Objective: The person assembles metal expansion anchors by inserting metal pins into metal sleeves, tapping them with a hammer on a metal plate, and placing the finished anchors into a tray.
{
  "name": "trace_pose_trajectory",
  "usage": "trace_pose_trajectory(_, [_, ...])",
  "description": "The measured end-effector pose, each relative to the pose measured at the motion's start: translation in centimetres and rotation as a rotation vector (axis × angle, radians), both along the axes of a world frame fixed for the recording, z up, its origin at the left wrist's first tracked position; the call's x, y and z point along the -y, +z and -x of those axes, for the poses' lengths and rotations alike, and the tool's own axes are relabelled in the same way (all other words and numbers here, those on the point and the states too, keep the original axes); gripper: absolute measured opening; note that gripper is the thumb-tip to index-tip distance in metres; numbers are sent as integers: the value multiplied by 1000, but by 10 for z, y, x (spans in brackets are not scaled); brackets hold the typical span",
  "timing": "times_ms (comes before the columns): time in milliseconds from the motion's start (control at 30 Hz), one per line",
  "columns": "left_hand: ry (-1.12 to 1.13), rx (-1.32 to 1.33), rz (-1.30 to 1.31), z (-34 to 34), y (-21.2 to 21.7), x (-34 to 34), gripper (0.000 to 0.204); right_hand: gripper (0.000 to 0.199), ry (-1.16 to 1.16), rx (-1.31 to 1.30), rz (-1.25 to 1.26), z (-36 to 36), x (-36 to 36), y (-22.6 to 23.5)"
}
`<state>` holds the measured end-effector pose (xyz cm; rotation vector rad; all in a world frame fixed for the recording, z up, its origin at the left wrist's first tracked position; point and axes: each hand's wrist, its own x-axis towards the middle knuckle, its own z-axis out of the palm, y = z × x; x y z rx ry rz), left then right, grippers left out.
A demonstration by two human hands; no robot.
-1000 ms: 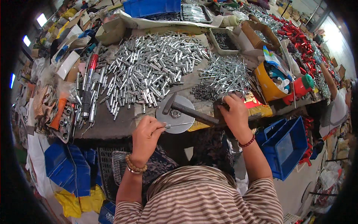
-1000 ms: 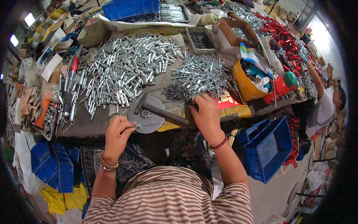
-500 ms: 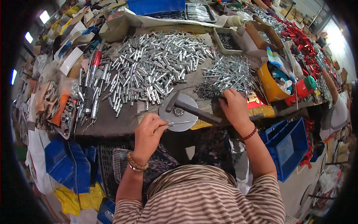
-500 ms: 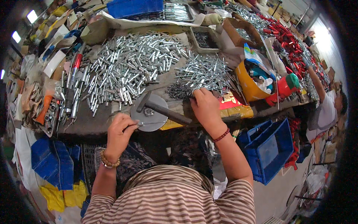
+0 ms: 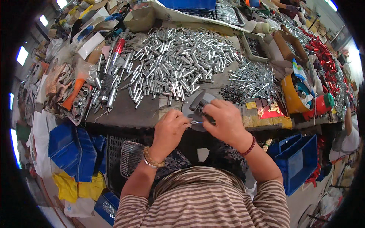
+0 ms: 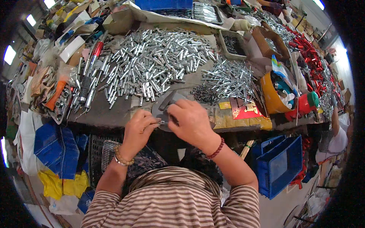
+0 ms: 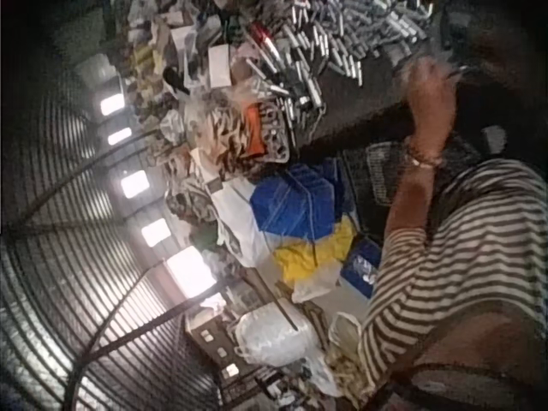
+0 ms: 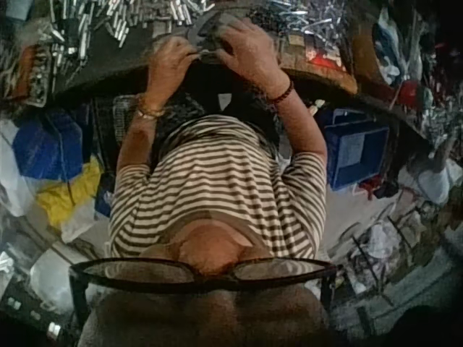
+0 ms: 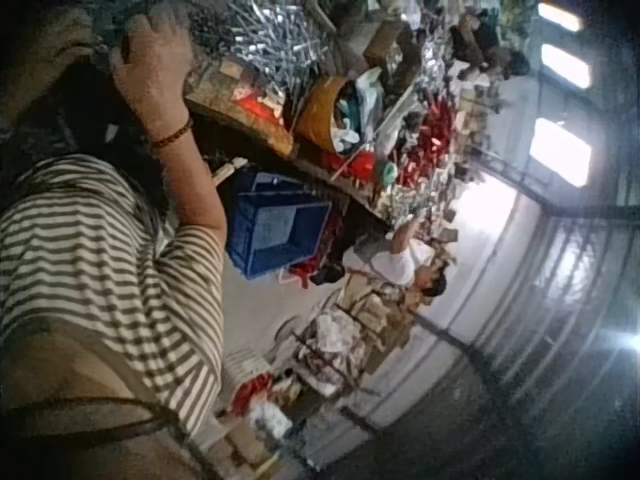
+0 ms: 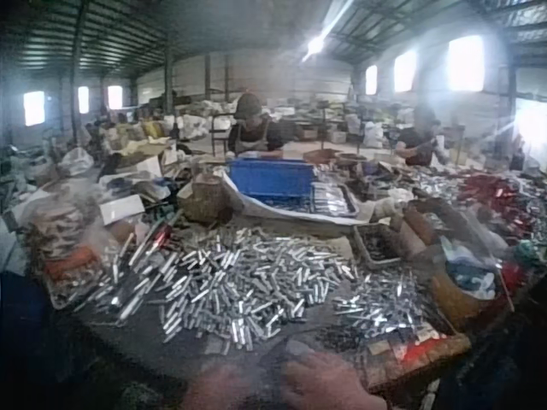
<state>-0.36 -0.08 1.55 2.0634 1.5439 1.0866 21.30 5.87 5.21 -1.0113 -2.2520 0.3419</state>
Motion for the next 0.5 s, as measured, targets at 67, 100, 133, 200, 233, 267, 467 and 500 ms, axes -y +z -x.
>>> trace_pose_trajectory(67, [-8, -21, -23, 2, -3, 0, 10, 15, 55, -55, 50, 12, 3, -3])
trace_pose_trajectory(100, [-2, -20, -23, 2, -2, 0, 10, 19, 56, -76, 81, 13, 3, -5])
trace_pose_trajectory(133, [-5, -20, -22, 2, -1, 0, 10, 19, 62, -74, 81, 14, 3, -8])
trace_pose_trajectory(200, [-1, -17, -20, 2, 0, 1, 10, 19, 70, -163, 69, 14, 5, -16])
trace_pose_trajectory(233, [-6, -21, -10, 1, 1, 1, 9, 19, 76, -160, 70, 13, 7, -20])
trace_pose_trajectory(267, [-13, -24, 1, 2, 1, 1, 9, 20, 59, -146, 68, 12, 9, -25])
trace_pose_trajectory(467, [-10, -21, -8, 3, 1, 1, 9, 19, 44, -99, 46, 11, 16, -28])
trace_pose_trajectory(500, [-8, -21, -9, 3, 1, 1, 9, 18, 55, -98, 52, 10, 15, -28])
